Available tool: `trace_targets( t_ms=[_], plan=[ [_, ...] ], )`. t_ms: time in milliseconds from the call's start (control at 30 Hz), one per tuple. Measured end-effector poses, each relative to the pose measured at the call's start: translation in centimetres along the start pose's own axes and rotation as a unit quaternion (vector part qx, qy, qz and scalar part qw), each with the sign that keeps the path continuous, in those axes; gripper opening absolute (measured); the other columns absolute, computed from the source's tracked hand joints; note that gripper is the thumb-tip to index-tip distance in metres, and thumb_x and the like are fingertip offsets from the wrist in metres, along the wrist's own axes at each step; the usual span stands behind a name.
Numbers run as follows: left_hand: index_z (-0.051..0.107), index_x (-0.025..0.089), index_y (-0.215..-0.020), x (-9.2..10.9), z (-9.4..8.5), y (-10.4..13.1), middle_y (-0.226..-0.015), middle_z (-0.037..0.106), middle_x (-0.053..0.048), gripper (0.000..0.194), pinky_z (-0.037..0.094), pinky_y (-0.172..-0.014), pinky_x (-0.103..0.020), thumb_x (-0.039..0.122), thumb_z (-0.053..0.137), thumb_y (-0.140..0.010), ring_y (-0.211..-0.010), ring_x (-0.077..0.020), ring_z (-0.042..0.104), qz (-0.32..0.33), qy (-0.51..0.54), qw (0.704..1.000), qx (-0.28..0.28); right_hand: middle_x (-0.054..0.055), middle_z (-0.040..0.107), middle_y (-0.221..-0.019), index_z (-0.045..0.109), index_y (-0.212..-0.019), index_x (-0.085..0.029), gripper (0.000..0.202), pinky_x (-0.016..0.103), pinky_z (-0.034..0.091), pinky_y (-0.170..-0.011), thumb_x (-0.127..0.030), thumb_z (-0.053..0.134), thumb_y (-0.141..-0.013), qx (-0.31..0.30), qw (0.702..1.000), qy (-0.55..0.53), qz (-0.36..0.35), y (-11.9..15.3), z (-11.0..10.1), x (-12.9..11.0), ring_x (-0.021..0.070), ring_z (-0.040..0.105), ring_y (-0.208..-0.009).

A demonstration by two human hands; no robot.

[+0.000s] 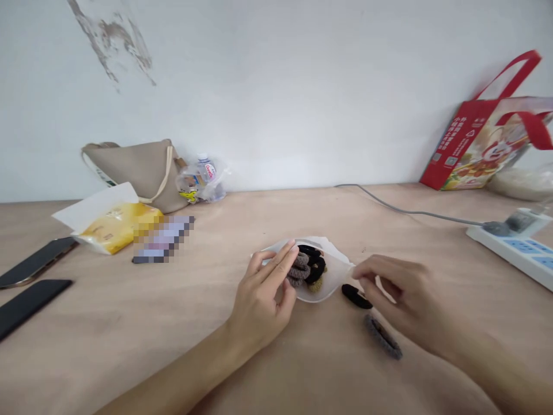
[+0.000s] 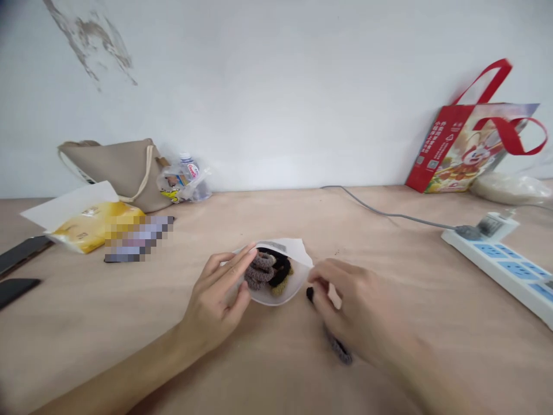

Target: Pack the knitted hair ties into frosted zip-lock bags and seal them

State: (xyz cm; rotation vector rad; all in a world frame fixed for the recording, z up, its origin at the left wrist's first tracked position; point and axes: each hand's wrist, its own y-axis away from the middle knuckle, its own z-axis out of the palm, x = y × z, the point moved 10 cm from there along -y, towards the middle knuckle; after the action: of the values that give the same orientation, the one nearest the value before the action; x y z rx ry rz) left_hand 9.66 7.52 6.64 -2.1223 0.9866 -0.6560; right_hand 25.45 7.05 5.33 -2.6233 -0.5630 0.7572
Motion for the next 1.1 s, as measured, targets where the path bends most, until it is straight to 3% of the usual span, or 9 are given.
trace_targets(
  t_ms=[100,133,200,333,500,700,867,1000,1100],
  plan=[
    [0.048,0.014,-0.128,-0.1,0.1,0.0,-0.127,0.059,-0.014,0.051,0.05,-0.085,-0.038,0.0,0.047,-0.079,-0.103,-0.0225,0.058,-0.004,0.002,1.0,-0.002,-0.005,0.061,-0.069,0.06,-0.077,-0.025,0.005,0.023,0.035,-0.053,-0.02,0.06,-0.075,-0.186,0.978,0.043,0.079,1.1,2.1,3.1,0.0122,0.052,-0.057],
    [0.048,0.014,-0.128,-0.1,0.1,0.0,-0.127,0.06,-0.013,0.052,0.05,-0.085,-0.039,0.0,0.047,-0.078,-0.102,-0.0225,0.058,-0.006,0.0,1.0,-0.002,-0.005,0.063,-0.074,0.06,-0.078,-0.025,0.008,0.024,0.036,-0.055,-0.022,0.063,-0.071,-0.225,0.968,0.053,0.091,1.5,2.7,3.6,0.0136,0.055,-0.062],
    [0.049,0.014,-0.128,-0.2,0.1,0.0,-0.126,0.061,-0.013,0.052,0.05,-0.084,-0.039,0.0,0.047,-0.078,-0.101,-0.0226,0.058,-0.008,-0.006,1.0,-0.001,-0.004,0.065,-0.082,0.06,-0.081,-0.025,0.014,0.025,0.036,-0.059,-0.022,0.066,-0.069,-0.243,0.963,0.075,0.092,1.6,3.2,3.7,0.0157,0.058,-0.069],
    [0.05,0.013,-0.127,-0.2,0.1,0.0,-0.125,0.061,-0.014,0.05,0.05,-0.084,-0.038,0.001,0.047,-0.079,-0.101,-0.0226,0.057,-0.007,-0.008,1.0,-0.002,-0.002,0.064,-0.084,0.059,-0.08,-0.024,0.01,0.024,0.032,-0.054,-0.015,0.057,-0.076,-0.187,0.973,0.129,0.051,0.8,3.6,2.4,0.0148,0.058,-0.067],
    [0.048,0.014,-0.13,-0.1,0.2,0.0,-0.128,0.059,-0.013,0.053,0.049,-0.085,-0.038,0.0,0.047,-0.079,-0.104,-0.0232,0.058,0.0,-0.001,1.0,-0.002,-0.003,0.062,-0.07,0.056,-0.072,-0.022,0.016,0.025,0.026,-0.051,-0.006,0.051,-0.073,-0.163,0.976,0.144,0.003,0.5,4.4,0.9,0.0137,0.056,-0.058],
    [0.043,0.019,-0.135,-0.2,0.2,0.2,-0.129,0.058,-0.011,0.06,0.05,-0.085,-0.039,0.001,0.046,-0.079,-0.104,-0.023,0.058,-0.008,0.004,1.0,-0.004,0.0,0.061,-0.072,0.055,-0.077,-0.022,0.016,0.027,0.022,-0.048,-0.008,0.048,-0.072,-0.119,0.98,0.151,-0.059,0.9,4.9,-0.8,0.016,0.055,-0.056],
    [0.047,0.017,-0.132,-0.1,0.1,0.1,-0.127,0.06,-0.012,0.055,0.05,-0.086,-0.039,0.001,0.047,-0.079,-0.103,-0.023,0.056,-0.009,-0.006,1.0,-0.007,-0.003,0.055,-0.062,0.05,-0.072,-0.022,0.019,0.023,0.029,-0.046,-0.005,0.042,-0.073,-0.063,0.986,0.108,-0.113,1.2,3.8,-3.0,0.0108,0.049,-0.049],
    [0.046,0.016,-0.132,0.3,0.2,0.0,-0.128,0.059,-0.012,0.055,0.05,-0.088,-0.039,0.0,0.046,-0.079,-0.105,-0.0224,0.056,-0.002,0.003,1.0,-0.009,0.001,0.059,-0.071,0.05,-0.07,-0.02,0.022,0.022,0.038,-0.053,-0.005,0.041,-0.083,0.075,0.982,0.084,-0.152,0.4,1.2,-5.6,0.011,0.054,-0.058],
    [0.043,0.018,-0.134,0.8,0.3,0.0,-0.132,0.056,-0.011,0.057,0.049,-0.088,-0.039,-0.001,0.045,-0.079,-0.108,-0.0222,0.056,0.001,0.017,1.0,-0.014,0.006,0.063,-0.078,0.054,-0.072,-0.017,0.025,0.026,0.043,-0.058,-0.004,0.039,-0.087,0.144,0.972,0.098,-0.158,-0.7,1.2,-6.6,0.0149,0.058,-0.064]
  ],
)
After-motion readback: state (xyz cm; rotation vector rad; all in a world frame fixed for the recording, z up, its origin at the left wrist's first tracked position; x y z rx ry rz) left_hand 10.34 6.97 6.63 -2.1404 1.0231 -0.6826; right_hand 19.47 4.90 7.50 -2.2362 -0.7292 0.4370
